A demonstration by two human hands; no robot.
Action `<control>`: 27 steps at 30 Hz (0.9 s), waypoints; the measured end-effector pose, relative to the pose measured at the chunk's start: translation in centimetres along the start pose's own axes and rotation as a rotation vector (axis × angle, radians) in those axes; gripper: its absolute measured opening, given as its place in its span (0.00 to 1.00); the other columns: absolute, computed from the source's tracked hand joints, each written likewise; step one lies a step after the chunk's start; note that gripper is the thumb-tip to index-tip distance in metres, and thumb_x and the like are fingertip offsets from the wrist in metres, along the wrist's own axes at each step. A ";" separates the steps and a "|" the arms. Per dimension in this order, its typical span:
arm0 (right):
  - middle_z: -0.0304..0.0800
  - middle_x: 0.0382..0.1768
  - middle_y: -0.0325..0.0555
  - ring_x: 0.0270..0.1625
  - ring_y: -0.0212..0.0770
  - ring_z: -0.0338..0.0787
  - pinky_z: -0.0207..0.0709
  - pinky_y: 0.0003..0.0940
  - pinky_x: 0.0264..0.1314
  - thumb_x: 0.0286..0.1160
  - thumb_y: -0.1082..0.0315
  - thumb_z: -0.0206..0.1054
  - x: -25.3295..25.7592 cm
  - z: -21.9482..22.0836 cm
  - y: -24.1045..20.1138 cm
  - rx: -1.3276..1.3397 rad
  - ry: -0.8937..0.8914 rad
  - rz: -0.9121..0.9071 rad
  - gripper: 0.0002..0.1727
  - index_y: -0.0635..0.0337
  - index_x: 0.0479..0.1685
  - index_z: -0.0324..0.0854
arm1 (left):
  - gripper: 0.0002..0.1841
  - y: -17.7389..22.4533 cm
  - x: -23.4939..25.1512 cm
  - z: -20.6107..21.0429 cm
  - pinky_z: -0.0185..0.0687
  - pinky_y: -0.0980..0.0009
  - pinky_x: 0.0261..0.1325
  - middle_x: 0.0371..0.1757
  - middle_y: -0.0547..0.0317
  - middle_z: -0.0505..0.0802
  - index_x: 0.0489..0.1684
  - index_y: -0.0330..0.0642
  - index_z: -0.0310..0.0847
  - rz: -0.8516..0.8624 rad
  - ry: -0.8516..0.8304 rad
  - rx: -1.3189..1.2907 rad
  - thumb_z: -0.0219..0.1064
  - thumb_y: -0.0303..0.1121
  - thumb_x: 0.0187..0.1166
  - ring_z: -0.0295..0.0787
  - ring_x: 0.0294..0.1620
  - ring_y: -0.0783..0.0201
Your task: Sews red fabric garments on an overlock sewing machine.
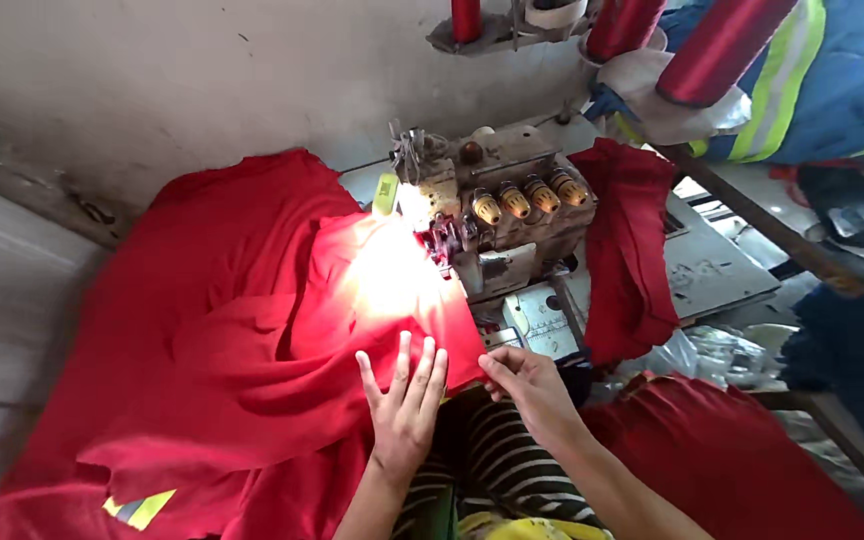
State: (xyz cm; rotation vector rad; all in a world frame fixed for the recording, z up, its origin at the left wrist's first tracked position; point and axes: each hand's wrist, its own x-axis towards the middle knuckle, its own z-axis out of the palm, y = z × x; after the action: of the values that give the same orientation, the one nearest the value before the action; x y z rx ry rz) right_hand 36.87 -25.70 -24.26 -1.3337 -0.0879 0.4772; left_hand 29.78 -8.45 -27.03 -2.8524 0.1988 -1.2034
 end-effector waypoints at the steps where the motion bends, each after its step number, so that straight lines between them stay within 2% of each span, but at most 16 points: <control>1: 0.88 0.25 0.31 0.26 0.22 0.87 0.83 0.18 0.34 0.78 0.75 0.66 0.3 0.4 -0.1 -0.006 0.013 -0.011 0.05 0.61 0.35 0.86 | 0.15 -0.3 0.2 -0.1 0.37 0.31 0.83 0.66 0.55 0.93 0.62 0.46 0.84 0.030 -0.001 -0.014 0.55 0.27 0.85 0.76 0.82 0.56; 3: 0.87 0.26 0.31 0.27 0.22 0.87 0.83 0.18 0.33 0.78 0.74 0.65 1.4 1.1 -0.5 -0.042 0.024 -0.051 0.05 0.61 0.36 0.85 | 0.15 -1.0 1.3 0.0 0.44 0.28 0.81 0.64 0.54 0.94 0.58 0.44 0.88 0.040 -0.007 -0.034 0.56 0.25 0.83 0.83 0.76 0.55; 5: 0.86 0.25 0.32 0.26 0.22 0.86 0.82 0.18 0.32 0.79 0.73 0.65 2.9 1.6 -0.9 -0.104 0.037 -0.090 0.06 0.63 0.35 0.85 | 0.16 -1.5 2.9 0.0 0.52 0.22 0.76 0.62 0.52 0.95 0.56 0.42 0.91 0.024 -0.046 -0.052 0.59 0.23 0.80 0.88 0.71 0.49; 7: 0.83 0.22 0.30 0.24 0.20 0.82 0.77 0.17 0.30 0.77 0.69 0.66 4.8 1.8 -1.2 -0.224 0.071 -0.161 0.08 0.61 0.31 0.85 | 0.17 -2.1 4.6 0.1 0.57 0.17 0.69 0.62 0.50 0.95 0.55 0.41 0.93 -0.001 -0.107 -0.070 0.61 0.20 0.75 0.89 0.69 0.42; 8: 0.79 0.20 0.29 0.23 0.19 0.78 0.73 0.17 0.29 0.77 0.68 0.66 5.8 1.9 -1.3 -0.294 0.084 -0.188 0.10 0.59 0.27 0.84 | 0.18 -2.4 5.4 0.3 0.60 0.18 0.68 0.63 0.50 0.94 0.55 0.40 0.93 -0.028 -0.137 -0.090 0.61 0.19 0.74 0.89 0.68 0.40; 10: 0.70 0.16 0.28 0.20 0.20 0.69 0.64 0.20 0.27 0.77 0.67 0.67 7.6 2.3 -1.9 -0.406 0.110 -0.199 0.17 0.56 0.17 0.75 | 0.19 -3.3 6.8 0.6 0.72 0.30 0.65 0.64 0.49 0.94 0.55 0.42 0.94 -0.094 -0.192 -0.137 0.62 0.18 0.73 0.90 0.66 0.40; 12: 0.63 0.12 0.28 0.19 0.22 0.64 0.58 0.22 0.26 0.77 0.70 0.68 8.9 2.6 -2.4 -0.449 0.129 -0.188 0.24 0.54 0.10 0.66 | 0.17 -4.4 8.4 0.6 0.82 0.41 0.61 0.61 0.43 0.94 0.53 0.39 0.94 -0.154 -0.275 -0.205 0.61 0.17 0.74 0.91 0.62 0.39; 14: 0.61 0.12 0.30 0.19 0.24 0.63 0.58 0.23 0.27 0.76 0.74 0.68 9.5 2.8 -2.6 -0.444 0.133 -0.178 0.25 0.54 0.09 0.63 | 0.15 -5.2 10.2 0.4 0.82 0.41 0.63 0.59 0.35 0.92 0.53 0.31 0.91 -0.261 -0.420 -0.274 0.62 0.16 0.74 0.90 0.62 0.36; 16: 0.63 0.12 0.29 0.18 0.22 0.64 0.58 0.21 0.26 0.76 0.76 0.66 9.2 2.7 -2.5 -0.429 0.149 -0.196 0.24 0.53 0.09 0.64 | 0.15 -5.8 11.6 0.8 0.78 0.40 0.66 0.63 0.34 0.89 0.58 0.30 0.88 -0.336 -0.507 -0.288 0.65 0.18 0.74 0.86 0.66 0.37; 19: 0.64 0.12 0.25 0.17 0.16 0.65 0.58 0.15 0.23 0.75 0.73 0.63 7.7 2.7 -2.3 -0.415 0.150 -0.265 0.20 0.52 0.11 0.69 | 0.20 -6.1 11.7 1.5 0.75 0.41 0.72 0.70 0.38 0.87 0.65 0.33 0.85 -0.361 -0.442 -0.282 0.67 0.18 0.73 0.82 0.73 0.40; 22: 0.70 0.13 0.24 0.18 0.14 0.69 0.62 0.14 0.23 0.77 0.67 0.61 6.0 3.1 -1.7 -0.419 0.052 -0.275 0.20 0.52 0.11 0.72 | 0.18 -4.4 11.2 -1.2 0.79 0.42 0.65 0.63 0.39 0.91 0.63 0.39 0.88 -0.532 -0.601 -0.157 0.60 0.20 0.80 0.87 0.65 0.39; 24: 0.74 0.13 0.27 0.18 0.16 0.72 0.65 0.17 0.24 0.81 0.61 0.62 5.2 3.6 -1.1 -0.451 -0.025 -0.259 0.23 0.55 0.12 0.76 | 0.23 -2.4 10.6 -3.8 0.83 0.44 0.59 0.66 0.36 0.89 0.71 0.43 0.85 -0.571 -0.787 -0.035 0.55 0.19 0.82 0.89 0.61 0.35; 25: 0.77 0.15 0.28 0.20 0.17 0.74 0.67 0.19 0.25 0.81 0.58 0.62 4.9 3.9 -0.5 -0.456 -0.049 -0.265 0.22 0.56 0.15 0.78 | 0.23 -1.1 10.1 -4.9 0.85 0.45 0.56 0.69 0.31 0.87 0.75 0.38 0.81 -0.559 -0.882 0.014 0.54 0.19 0.82 0.89 0.61 0.32; 27: 0.85 0.26 0.32 0.28 0.18 0.80 0.75 0.18 0.34 0.80 0.58 0.63 4.7 4.3 0.6 -0.404 -0.084 -0.283 0.16 0.61 0.33 0.87 | 0.20 1.8 9.3 -5.9 0.86 0.45 0.56 0.70 0.22 0.83 0.71 0.21 0.76 -0.547 -1.039 0.010 0.54 0.20 0.83 0.87 0.63 0.28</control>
State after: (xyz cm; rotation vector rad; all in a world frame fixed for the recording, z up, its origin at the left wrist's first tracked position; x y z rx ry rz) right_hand 39.49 -19.87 -24.68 -1.6646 -0.4566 0.2817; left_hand 31.75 -11.40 -16.46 -3.1507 -0.6337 0.3961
